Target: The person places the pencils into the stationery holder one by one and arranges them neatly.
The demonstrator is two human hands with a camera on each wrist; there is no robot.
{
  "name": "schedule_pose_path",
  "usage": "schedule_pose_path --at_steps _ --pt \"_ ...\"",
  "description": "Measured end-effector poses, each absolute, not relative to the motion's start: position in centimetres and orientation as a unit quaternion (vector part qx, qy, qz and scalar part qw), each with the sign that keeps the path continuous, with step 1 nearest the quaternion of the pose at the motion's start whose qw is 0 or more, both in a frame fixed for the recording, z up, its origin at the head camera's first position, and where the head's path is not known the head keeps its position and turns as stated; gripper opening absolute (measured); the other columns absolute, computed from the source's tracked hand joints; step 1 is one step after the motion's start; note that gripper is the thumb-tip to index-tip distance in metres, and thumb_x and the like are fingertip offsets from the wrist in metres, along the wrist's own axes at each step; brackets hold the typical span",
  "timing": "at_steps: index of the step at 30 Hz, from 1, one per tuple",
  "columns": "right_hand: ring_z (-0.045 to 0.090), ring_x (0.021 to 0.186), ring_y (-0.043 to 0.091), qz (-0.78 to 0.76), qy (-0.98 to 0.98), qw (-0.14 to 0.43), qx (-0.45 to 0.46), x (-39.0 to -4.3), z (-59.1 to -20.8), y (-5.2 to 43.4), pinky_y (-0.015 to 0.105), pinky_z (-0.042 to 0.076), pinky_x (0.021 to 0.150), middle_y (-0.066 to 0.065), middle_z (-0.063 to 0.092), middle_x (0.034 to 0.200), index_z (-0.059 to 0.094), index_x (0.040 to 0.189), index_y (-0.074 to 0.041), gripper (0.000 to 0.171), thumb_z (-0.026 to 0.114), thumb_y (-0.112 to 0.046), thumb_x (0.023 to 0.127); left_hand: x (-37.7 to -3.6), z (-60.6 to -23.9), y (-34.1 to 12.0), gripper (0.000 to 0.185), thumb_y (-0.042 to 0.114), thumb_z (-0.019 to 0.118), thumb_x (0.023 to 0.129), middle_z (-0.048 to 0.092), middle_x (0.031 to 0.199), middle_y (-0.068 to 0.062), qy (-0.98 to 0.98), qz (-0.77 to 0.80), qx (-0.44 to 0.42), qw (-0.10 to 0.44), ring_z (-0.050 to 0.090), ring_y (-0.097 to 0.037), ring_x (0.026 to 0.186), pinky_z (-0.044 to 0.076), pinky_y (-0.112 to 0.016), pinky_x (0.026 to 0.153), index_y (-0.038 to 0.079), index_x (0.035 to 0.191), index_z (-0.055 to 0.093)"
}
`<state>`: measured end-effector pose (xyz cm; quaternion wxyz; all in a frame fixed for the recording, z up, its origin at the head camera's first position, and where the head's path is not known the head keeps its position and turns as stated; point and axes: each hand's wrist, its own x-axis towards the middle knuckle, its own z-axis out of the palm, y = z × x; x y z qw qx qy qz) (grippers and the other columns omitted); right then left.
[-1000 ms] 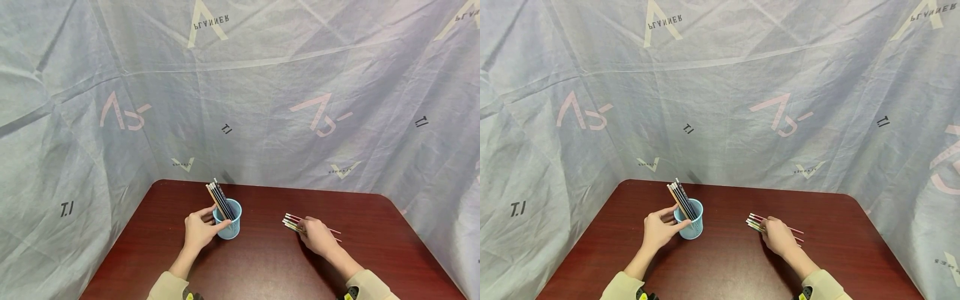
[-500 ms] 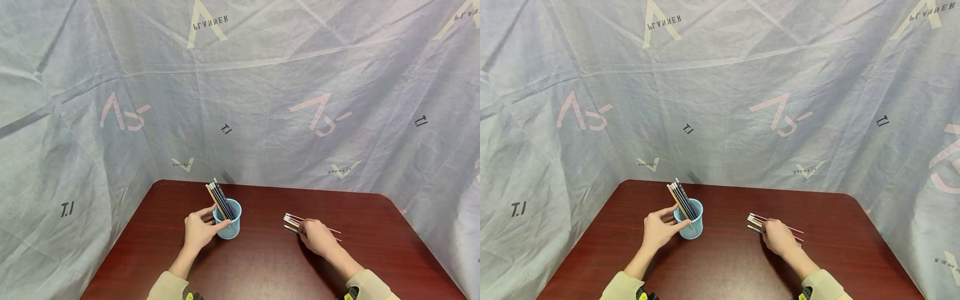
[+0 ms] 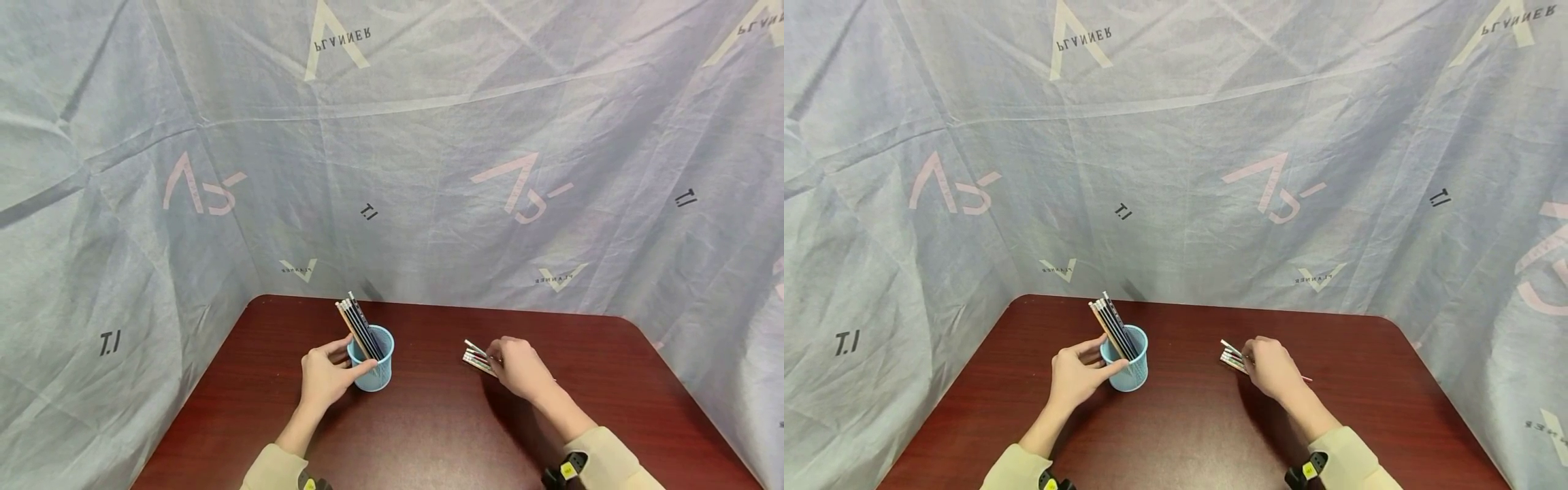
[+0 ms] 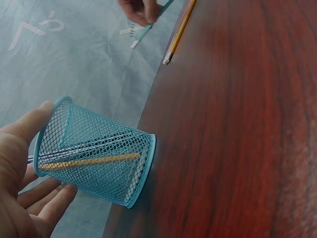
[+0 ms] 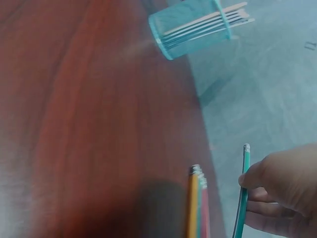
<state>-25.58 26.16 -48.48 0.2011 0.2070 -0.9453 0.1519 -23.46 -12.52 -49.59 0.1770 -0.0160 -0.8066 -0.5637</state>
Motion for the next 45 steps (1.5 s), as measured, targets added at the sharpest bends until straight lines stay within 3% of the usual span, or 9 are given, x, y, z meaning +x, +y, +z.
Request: schedule_pose_path --at_steps 17,21,26,36,45 --pt "0.062 0.065 0.008 0.249 -0.913 0.25 0.204 -27.4 -44.4 21.9 0.023 0.052 0.059 -0.004 0.069 0.077 0.078 0.09 -0.01 0.006 0.081 -0.005 0.088 -23.3 -49.4 -12.6 0.071 0.031 0.104 0.066 0.081 0.117 -0.016 -0.807 -0.561 -0.022 0.181 0.082 -0.028 0.095 0.068 -0.041 0.081 0.011 0.129 0.078" --pt "0.065 0.066 0.006 0.285 -0.895 0.272 0.207 -27.6 -42.8 20.1 0.026 0.058 0.065 -0.003 0.073 0.079 0.079 0.091 -0.011 0.007 0.082 -0.005 0.088 -23.4 -49.4 -12.6 0.071 0.032 0.105 0.065 0.081 0.117 -0.016 -0.809 -0.56 -0.019 0.18 0.082 -0.028 0.094 0.069 -0.04 0.081 0.011 0.128 0.079" --pt "0.072 0.071 0.01 0.343 -0.879 0.258 0.208 -27.4 -40.8 17.8 0.035 0.065 0.07 -0.001 0.077 0.085 0.08 0.098 -0.01 0.007 0.082 -0.007 0.092 -23.5 -49.4 -12.5 0.07 0.032 0.105 0.065 0.082 0.115 -0.013 -0.822 -0.536 -0.027 0.19 0.083 -0.026 0.092 0.069 -0.036 0.078 0.011 0.128 0.079" --pt "0.077 0.084 0.019 0.443 -0.82 0.281 0.228 -27.5 -38.7 14.1 0.035 0.068 0.076 0.005 0.079 0.093 0.077 0.104 -0.009 0.009 0.078 -0.006 0.095 -23.7 -49.5 -12.2 0.063 0.034 0.102 0.069 0.082 0.111 -0.012 -0.823 -0.524 -0.039 0.216 0.082 -0.029 0.094 0.069 -0.041 0.082 0.009 0.123 0.079" --pt "0.077 0.092 0.02 0.516 -0.781 0.251 0.247 -27.7 -38.1 10.9 0.041 0.069 0.081 0.008 0.077 0.1 0.073 0.107 -0.006 0.009 0.075 -0.008 0.099 -23.9 -49.2 -11.9 0.063 0.032 0.104 0.067 0.081 0.112 -0.012 -0.82 -0.532 -0.035 0.208 0.082 -0.03 0.096 0.069 -0.042 0.084 0.009 0.121 0.079"
